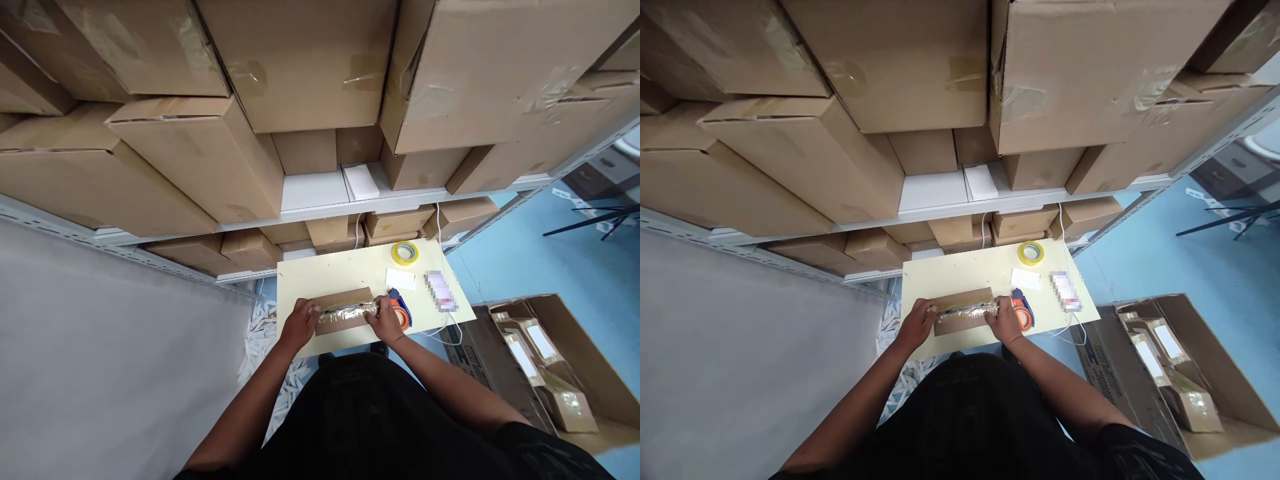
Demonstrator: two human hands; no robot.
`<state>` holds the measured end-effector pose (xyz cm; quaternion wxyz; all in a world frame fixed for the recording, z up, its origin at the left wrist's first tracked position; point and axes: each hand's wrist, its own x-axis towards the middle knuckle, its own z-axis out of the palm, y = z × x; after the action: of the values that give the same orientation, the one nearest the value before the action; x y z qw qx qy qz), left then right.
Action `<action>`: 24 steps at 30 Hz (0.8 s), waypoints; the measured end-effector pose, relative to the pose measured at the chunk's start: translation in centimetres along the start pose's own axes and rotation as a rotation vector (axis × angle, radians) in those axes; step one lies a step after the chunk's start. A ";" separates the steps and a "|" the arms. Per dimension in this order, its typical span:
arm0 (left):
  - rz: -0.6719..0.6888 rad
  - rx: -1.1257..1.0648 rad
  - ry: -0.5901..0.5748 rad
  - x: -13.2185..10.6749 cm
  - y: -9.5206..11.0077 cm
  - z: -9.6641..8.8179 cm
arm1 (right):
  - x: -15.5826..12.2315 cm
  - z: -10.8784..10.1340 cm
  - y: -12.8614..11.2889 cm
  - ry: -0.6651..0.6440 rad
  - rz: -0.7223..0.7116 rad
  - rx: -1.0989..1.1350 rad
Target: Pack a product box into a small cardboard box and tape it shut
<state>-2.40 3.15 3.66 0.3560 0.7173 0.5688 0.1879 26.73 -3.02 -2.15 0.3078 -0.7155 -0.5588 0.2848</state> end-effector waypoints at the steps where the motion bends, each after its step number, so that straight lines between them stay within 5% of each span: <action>1: -0.004 0.042 0.011 -0.1 0.2 0.4 | 0.0 -0.1 0.0 -0.009 0.009 0.007; 5: -0.005 0.226 0.090 -0.5 0.4 2.0 | -0.5 -2.5 2.0 -0.034 -0.001 -0.006; 9: 0.104 0.412 0.155 -0.3 0.2 3.1 | -0.5 -6.2 6.4 0.025 0.115 -0.342; 12: 0.199 0.430 0.070 -0.3 0.2 3.6 | 1.1 -7.3 8.8 -0.181 0.315 -0.553; 15: 0.234 0.397 -0.054 -0.3 0.6 4.2 | 3.2 -6.8 9.5 -0.349 0.474 -0.520; 19: 0.087 0.331 -0.034 0.1 1.8 4.2 | 4.7 -6.1 9.1 -0.340 0.518 -0.468; 24: -0.196 0.020 0.018 0.9 2.5 2.5 | 3.5 -8.5 7.5 -0.190 0.363 -0.344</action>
<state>1.29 3.01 3.66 0.3603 0.6600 0.6413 0.1527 38.47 -2.07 -2.54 0.0715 -0.8158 -0.4881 0.3020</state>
